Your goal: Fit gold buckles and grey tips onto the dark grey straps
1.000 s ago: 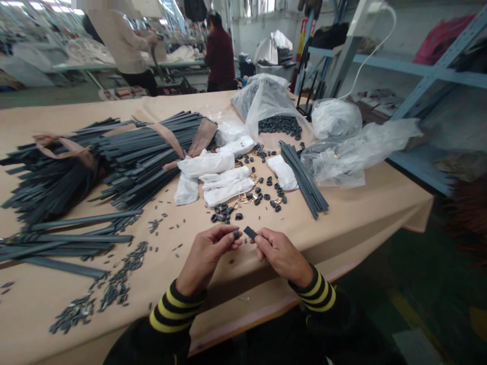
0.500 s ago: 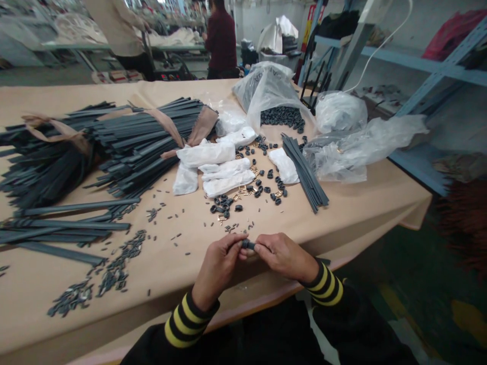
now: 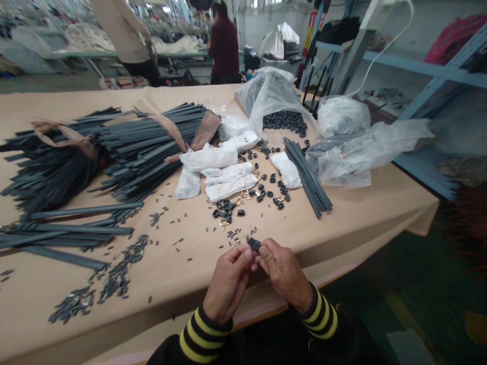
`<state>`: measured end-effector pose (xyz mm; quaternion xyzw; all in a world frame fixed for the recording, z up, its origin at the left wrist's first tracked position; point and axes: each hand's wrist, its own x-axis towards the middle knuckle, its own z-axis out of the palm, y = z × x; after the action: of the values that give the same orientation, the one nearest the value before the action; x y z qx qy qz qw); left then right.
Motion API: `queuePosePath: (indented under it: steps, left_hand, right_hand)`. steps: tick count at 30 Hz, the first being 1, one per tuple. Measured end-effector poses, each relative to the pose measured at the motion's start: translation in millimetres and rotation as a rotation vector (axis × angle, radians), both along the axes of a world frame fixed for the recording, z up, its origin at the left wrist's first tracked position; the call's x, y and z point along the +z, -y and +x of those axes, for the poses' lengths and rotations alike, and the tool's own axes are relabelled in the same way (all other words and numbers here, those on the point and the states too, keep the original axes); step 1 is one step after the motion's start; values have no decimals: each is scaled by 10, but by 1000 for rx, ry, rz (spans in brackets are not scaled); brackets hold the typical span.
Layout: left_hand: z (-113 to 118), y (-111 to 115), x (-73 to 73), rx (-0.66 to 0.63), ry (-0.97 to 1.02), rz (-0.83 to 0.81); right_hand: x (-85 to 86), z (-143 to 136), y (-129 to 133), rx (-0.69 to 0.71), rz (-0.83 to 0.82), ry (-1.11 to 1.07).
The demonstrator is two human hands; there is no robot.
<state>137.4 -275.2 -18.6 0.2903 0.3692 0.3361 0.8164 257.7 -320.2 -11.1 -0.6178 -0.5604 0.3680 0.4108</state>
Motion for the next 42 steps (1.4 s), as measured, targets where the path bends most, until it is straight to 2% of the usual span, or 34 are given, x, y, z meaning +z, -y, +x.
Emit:
queuePosePath:
  steps: [4,7,9,12,16,19,21,23,25,30,31,33,35,38,40,42]
  left_hand:
    - [-37,8,-45,-15,-165,126]
    - [-113,-65,6,33,-301,274]
    - [-149,-110,51,17,-351,333]
    - [-151,-123,60,-112,-365,361]
    - [-107,-66,-32,-262,-238,292]
    - [-119,-63,-55,-209,-307,305]
    - [-164,-111,-23,-126,-382,362]
    - [-227,-203,24,-108,-449,442]
    - [-291,-339,56,-156,-582,605]
    - [-358,-754,8,-152,-1138,1417]
    - [-350,-821,-6,-206,-1228,1522]
    - [-326,-924,-17,-344,-1352,1620]
    - [-303,-992,0,-408,-1385,1635]
    - [-298,-1022,59,-319,-1256,1505]
    - [-303,-971,107,-229,-1074,1224]
    - [-292,-850,149,-191,-812,845]
  right_hand:
    - [23,37,-58,49,-14,88]
    - [9,50,-80,93,-26,86]
    - [-8,39,-71,107,-37,94]
    - [-36,5,-49,101,-57,53]
    - [-51,-36,-65,80,-89,2]
    - [-18,-35,-102,90,-74,43]
    - [13,-13,-122,108,-36,69]
    - [32,24,-134,130,-14,74]
    - [25,73,-143,121,-22,47]
    - [-72,170,-190,-18,-131,-180]
    - [-92,176,-201,-27,-144,-226]
    - [-122,179,-219,-32,-149,-286]
    - [-139,179,-228,-34,-149,-317]
    - [-136,192,-231,-39,-165,-333]
    - [-109,204,-233,-40,-141,-283]
    - [-64,202,-240,-38,-85,-200]
